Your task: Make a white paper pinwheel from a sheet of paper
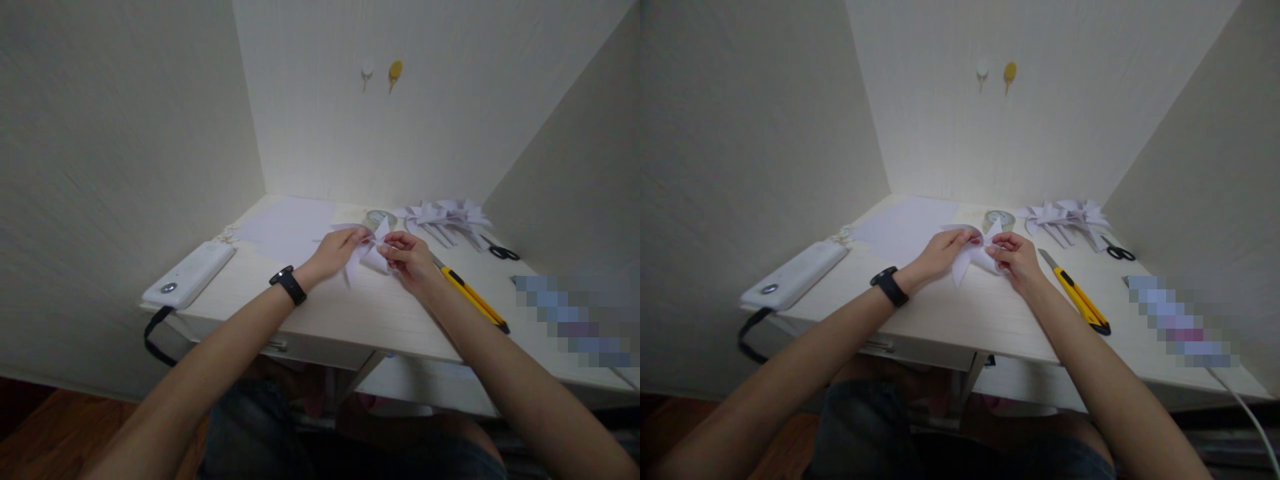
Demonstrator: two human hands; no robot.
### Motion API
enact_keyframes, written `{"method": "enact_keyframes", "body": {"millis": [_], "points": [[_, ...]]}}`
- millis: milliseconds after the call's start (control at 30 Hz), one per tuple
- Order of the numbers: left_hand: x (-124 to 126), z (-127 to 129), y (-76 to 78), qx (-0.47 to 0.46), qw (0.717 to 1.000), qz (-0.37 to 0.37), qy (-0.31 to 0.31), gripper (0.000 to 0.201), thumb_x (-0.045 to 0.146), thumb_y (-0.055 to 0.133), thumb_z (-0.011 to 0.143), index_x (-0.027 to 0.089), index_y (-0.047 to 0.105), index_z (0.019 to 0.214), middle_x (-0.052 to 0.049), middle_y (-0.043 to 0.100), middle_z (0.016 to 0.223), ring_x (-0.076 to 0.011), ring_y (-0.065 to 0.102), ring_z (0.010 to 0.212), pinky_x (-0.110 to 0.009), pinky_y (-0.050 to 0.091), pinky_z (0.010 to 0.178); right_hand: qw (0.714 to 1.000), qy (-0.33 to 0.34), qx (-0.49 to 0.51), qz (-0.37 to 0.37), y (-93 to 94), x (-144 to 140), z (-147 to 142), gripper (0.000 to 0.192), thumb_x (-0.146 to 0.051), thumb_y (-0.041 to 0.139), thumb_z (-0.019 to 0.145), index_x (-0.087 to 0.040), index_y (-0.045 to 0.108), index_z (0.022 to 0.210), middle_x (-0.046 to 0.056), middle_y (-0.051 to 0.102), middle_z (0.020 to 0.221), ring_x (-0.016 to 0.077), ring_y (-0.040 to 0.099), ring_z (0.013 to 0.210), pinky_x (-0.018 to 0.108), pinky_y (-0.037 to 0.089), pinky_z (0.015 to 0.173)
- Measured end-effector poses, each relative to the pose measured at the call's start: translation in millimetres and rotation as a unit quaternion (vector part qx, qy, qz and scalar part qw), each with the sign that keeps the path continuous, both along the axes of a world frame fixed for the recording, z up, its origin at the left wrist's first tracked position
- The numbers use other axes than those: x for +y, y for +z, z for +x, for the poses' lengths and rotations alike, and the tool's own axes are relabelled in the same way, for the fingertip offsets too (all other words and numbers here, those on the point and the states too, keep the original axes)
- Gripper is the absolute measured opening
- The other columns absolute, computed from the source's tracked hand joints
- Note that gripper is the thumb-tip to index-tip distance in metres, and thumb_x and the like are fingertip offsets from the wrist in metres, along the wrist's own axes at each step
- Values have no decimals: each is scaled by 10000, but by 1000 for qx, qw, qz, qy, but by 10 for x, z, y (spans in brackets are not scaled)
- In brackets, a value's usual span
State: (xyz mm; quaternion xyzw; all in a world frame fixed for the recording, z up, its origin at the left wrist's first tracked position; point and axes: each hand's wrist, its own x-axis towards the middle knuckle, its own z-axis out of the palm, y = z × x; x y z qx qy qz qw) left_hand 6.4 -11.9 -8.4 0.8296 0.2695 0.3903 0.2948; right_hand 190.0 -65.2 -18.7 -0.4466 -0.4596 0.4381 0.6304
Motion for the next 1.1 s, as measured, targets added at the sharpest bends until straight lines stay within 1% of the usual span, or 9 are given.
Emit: {"method": "enact_keyframes", "body": {"millis": [200, 367, 433, 600, 667, 767, 867, 1000, 1100], "points": [[78, 8, -47, -31, 999, -15, -28, 190, 217, 577, 899, 155, 723, 1005, -93, 724, 1096, -180, 647, 1018, -310, 481, 921, 1000, 27, -5, 3, -23, 8, 46, 428, -284, 904, 444, -204, 670, 794, -46, 622, 650, 54, 430, 415, 207, 306, 372], [64, -36, -6, -6, 1000, 6, -20, 177, 199, 597, 876, 163, 722, 996, -89, 714, 1096, -185, 640, 1019, -326, 478, 930, 999, 38, -1, 4, -18, 5, 50, 410, -266, 896, 459, -198, 674, 797, -47, 624, 646, 48, 423, 404, 205, 290, 374], [65, -54, 8, 19, 999, 35, -15, 183, 212, 580, 892, 160, 712, 1008, -93, 707, 1087, -192, 632, 1016, -342, 476, 933, 999, 36, -2, 5, -8, 1, 46, 410, -266, 895, 454, -197, 673, 792, -52, 615, 633, 48, 414, 394, 208, 279, 370], [77, -76, -25, 108, 981, 164, -4, 185, 211, 553, 907, 142, 687, 1015, -110, 681, 1060, -224, 603, 1044, -376, 456, 951, 999, 45, -1, -3, -1, -1, 62, 429, -251, 894, 450, -195, 675, 815, -47, 638, 676, 42, 422, 400, 206, 286, 377], [61, -75, -33, 119, 977, 175, -4, 189, 213, 548, 911, 148, 682, 1028, -102, 683, 1065, -216, 607, 1033, -357, 458, 940, 998, 58, -6, -4, -6, 3, 77, 427, -244, 891, 463, -193, 678, 830, -47, 636, 671, 43, 431, 412, 202, 288, 386], [16, -65, -14, 125, 981, 149, 20, 190, 227, 551, 907, 151, 696, 1002, -89, 703, 1027, -207, 630, 969, -336, 471, 889, 997, 75, -29, -7, -18, 13, 89, 427, -235, 894, 458, -188, 680, 825, -45, 643, 662, 48, 444, 419, 200, 282, 388], [-11, -46, 7, 125, 986, 103, 41, 174, 237, 585, 880, 155, 726, 940, -75, 728, 958, -200, 650, 899, -315, 483, 829, 996, 79, -47, -8, -28, 23, 85, 418, -237, 902, 439, -189, 663, 779, -37, 654, 657, 57, 458, 428, 199, 289, 388], [21, -23, -11, 80, 995, 46, 42, 147, 198, 622, 835, 163, 746, 906, -50, 751, 877, -174, 669, 821, -281, 492, 757, 995, 86, -41, -8, -31, 20, 76, 418, -235, 915, 432, -197, 647, 752, -35, 656, 647, 61, 470, 441, 192, 311, 388], [45, -14, -24, 45, 998, 25, 39, 127, 179, 638, 823, 160, 745, 890, -47, 756, 857, -162, 675, 798, -272, 499, 740, 994, 100, -35, -9, -28, 10, 78, 417, -250, 921, 448, -204, 639, 752, -43, 642, 620, 58, 460, 433, 187, 309, 384]]}}
